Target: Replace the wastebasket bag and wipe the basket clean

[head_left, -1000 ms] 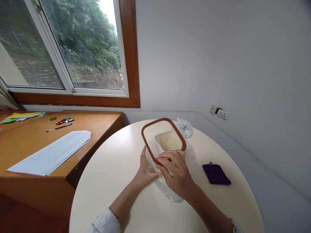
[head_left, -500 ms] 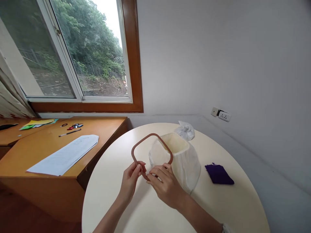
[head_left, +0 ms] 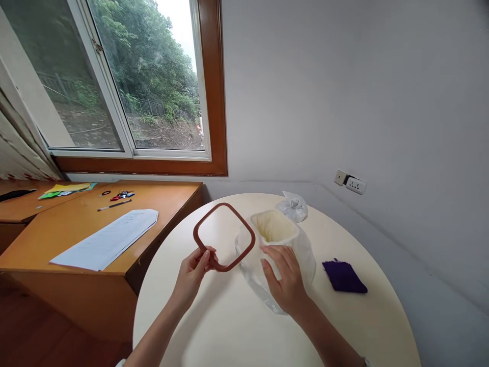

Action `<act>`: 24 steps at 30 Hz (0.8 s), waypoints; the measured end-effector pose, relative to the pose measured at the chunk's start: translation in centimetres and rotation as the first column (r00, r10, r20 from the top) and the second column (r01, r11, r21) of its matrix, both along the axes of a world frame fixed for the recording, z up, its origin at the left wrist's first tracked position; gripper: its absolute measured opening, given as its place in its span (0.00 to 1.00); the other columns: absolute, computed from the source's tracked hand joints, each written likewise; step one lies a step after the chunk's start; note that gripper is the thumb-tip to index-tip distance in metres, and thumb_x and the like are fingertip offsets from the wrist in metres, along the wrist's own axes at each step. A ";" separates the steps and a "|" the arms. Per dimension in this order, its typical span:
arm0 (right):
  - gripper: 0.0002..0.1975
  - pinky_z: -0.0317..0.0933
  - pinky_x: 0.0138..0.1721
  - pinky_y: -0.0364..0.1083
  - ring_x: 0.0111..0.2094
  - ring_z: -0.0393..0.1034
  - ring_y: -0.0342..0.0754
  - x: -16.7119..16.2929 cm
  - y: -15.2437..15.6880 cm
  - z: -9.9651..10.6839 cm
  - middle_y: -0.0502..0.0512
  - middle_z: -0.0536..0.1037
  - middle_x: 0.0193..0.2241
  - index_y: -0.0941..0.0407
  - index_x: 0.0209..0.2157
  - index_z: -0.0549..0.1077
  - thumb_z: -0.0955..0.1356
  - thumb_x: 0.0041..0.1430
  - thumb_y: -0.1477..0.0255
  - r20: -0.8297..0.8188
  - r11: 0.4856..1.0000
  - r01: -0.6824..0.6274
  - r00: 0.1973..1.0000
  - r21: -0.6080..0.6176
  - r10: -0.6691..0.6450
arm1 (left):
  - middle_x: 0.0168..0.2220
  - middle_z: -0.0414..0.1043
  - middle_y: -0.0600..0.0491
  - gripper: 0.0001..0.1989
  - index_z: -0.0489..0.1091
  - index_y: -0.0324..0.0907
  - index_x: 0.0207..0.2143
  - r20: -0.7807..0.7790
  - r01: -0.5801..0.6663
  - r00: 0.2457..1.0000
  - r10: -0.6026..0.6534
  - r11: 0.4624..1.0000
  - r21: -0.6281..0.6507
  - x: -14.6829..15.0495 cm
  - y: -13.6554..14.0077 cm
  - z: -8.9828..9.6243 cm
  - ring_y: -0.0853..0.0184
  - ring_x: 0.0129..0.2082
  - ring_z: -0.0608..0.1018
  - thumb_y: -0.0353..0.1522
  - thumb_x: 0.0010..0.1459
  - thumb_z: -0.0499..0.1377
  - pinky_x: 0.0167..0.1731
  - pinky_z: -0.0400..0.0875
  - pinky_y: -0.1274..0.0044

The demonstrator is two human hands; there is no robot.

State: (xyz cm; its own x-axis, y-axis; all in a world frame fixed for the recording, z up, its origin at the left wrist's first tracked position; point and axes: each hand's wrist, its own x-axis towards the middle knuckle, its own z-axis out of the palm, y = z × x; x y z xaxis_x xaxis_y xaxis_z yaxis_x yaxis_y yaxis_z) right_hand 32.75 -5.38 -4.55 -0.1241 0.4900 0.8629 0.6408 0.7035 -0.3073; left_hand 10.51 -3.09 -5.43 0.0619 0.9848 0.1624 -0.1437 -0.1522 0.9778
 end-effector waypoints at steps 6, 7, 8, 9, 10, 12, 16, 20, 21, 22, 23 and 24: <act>0.26 0.65 0.33 0.44 0.30 0.67 0.42 0.7 -0.4 2.1 0.52 0.73 0.32 0.56 0.59 0.51 0.60 0.60 0.69 -0.168 0.958 -0.049 0.986 -0.284 0.000 | 0.28 0.67 0.52 0.12 0.68 0.40 0.35 -0.078 0.098 0.993 -0.094 0.994 0.040 1.3 -0.3 1.5 0.68 0.30 0.71 0.39 0.57 0.54 0.35 0.69 0.72; 0.26 0.65 0.32 0.43 0.28 0.66 0.42 0.8 -0.5 2.3 0.51 0.72 0.29 0.56 0.59 0.52 0.60 0.60 0.70 -0.176 0.958 -0.049 0.984 -0.281 -0.001 | 0.29 0.67 0.52 0.12 0.68 0.39 0.35 -0.091 0.112 0.990 -0.108 0.993 0.044 1.6 -0.3 1.7 0.67 0.30 0.71 0.39 0.56 0.54 0.35 0.70 0.72; 0.25 0.64 0.32 0.42 0.27 0.66 0.41 0.9 -0.5 2.4 0.50 0.72 0.27 0.57 0.58 0.54 0.60 0.60 0.71 -0.176 0.962 -0.043 0.984 -0.271 -0.005 | 0.29 0.67 0.52 0.12 0.68 0.39 0.35 -0.101 0.123 0.988 -0.118 0.991 0.048 2.0 -0.4 1.9 0.67 0.30 0.71 0.40 0.56 0.54 0.36 0.70 0.71; 0.23 0.64 0.31 0.42 0.26 0.65 0.41 1.0 -0.5 2.5 0.50 0.71 0.26 0.57 0.57 0.57 0.60 0.60 0.71 -0.169 0.967 -0.033 0.985 -0.254 -0.011 | 0.29 0.68 0.51 0.13 0.67 0.39 0.35 -0.108 0.130 0.986 -0.124 0.990 0.053 2.3 -0.4 2.0 0.66 0.30 0.72 0.40 0.56 0.55 0.36 0.70 0.71; 0.22 0.64 0.30 0.41 0.26 0.65 0.41 1.1 -0.5 2.5 0.50 0.71 0.25 0.57 0.56 0.59 0.60 0.60 0.72 -0.156 0.971 -0.023 0.988 -0.238 -0.015 | 0.29 0.68 0.51 0.13 0.67 0.39 0.35 -0.113 0.132 0.986 -0.125 0.990 0.058 2.5 -0.5 2.2 0.66 0.30 0.72 0.40 0.55 0.55 0.36 0.70 0.70; 0.20 0.63 0.29 0.41 0.26 0.65 0.41 1.5 -0.5 2.6 0.51 0.72 0.26 0.57 0.55 0.62 0.60 0.60 0.73 -0.119 0.976 -0.014 0.993 -0.217 -0.013 | 0.29 0.67 0.52 0.13 0.67 0.39 0.35 -0.113 0.122 0.987 -0.114 0.990 0.066 2.8 -0.5 2.3 0.66 0.30 0.72 0.40 0.55 0.55 0.37 0.70 0.70; 0.18 0.64 0.31 0.42 0.28 0.67 0.42 2.7 -0.4 2.7 0.52 0.74 0.28 0.57 0.52 0.65 0.59 0.60 0.74 -0.061 0.979 0.002 0.998 -0.206 -0.014 | 0.29 0.68 0.53 0.11 0.67 0.40 0.35 -0.100 0.091 0.991 -0.084 0.994 0.065 2.4 -0.2 2.1 0.67 0.30 0.72 0.39 0.56 0.54 0.37 0.70 0.71; 0.15 0.64 0.34 0.45 0.31 0.68 0.44 4.1 0.0 2.8 0.55 0.74 0.30 0.57 0.46 0.69 0.59 0.59 0.74 -0.046 0.980 0.060 0.997 -0.191 -0.070 | 0.30 0.68 0.52 0.12 0.68 0.40 0.36 -0.117 0.034 0.993 -0.027 0.998 0.054 1.2 0.1 1.7 0.67 0.32 0.72 0.39 0.56 0.55 0.38 0.69 0.72; 0.14 0.64 0.34 0.45 0.31 0.68 0.45 4.4 0.1 2.8 0.55 0.74 0.30 0.57 0.45 0.70 0.59 0.59 0.74 -0.051 0.978 0.069 0.996 -0.195 -0.080 | 0.30 0.68 0.52 0.12 0.68 0.40 0.37 -0.117 0.023 0.993 -0.017 0.998 0.051 0.8 0.2 1.6 0.67 0.32 0.72 0.39 0.56 0.55 0.38 0.69 0.71; 0.14 0.64 0.34 0.45 0.31 0.68 0.45 4.7 0.1 2.8 0.54 0.74 0.30 0.57 0.44 0.70 0.59 0.59 0.74 -0.057 0.977 0.073 0.995 -0.200 -0.086 | 0.30 0.68 0.52 0.13 0.68 0.40 0.37 -0.115 0.018 0.993 -0.012 0.999 0.049 0.5 0.2 1.5 0.66 0.32 0.72 0.40 0.56 0.55 0.39 0.69 0.71; 0.13 0.64 0.34 0.45 0.31 0.67 0.45 4.9 0.1 2.8 0.54 0.74 0.29 0.56 0.44 0.70 0.60 0.59 0.74 -0.060 0.975 0.076 0.994 -0.207 -0.090 | 0.30 0.68 0.52 0.13 0.68 0.40 0.37 -0.113 0.015 0.994 -0.010 0.999 0.048 0.2 0.2 1.5 0.66 0.32 0.72 0.40 0.56 0.54 0.39 0.69 0.70; 0.13 0.63 0.34 0.45 0.31 0.67 0.45 5.1 0.1 2.8 0.54 0.73 0.29 0.56 0.43 0.71 0.60 0.59 0.74 -0.062 0.974 0.078 0.994 -0.214 -0.093 | 0.30 0.68 0.51 0.13 0.68 0.40 0.37 -0.111 0.013 0.994 -0.007 0.999 0.047 0.0 0.1 1.5 0.66 0.32 0.72 0.40 0.56 0.54 0.39 0.69 0.70</act>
State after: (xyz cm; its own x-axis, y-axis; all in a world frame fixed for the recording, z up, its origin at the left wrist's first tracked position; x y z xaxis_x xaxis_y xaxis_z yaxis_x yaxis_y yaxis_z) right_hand 37.85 -5.26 -1.74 -0.0162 0.6679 0.7441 0.6669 0.5617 -0.4897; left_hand 10.47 -2.94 -3.98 0.0918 0.9753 0.2009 -0.0371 -0.1983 0.9794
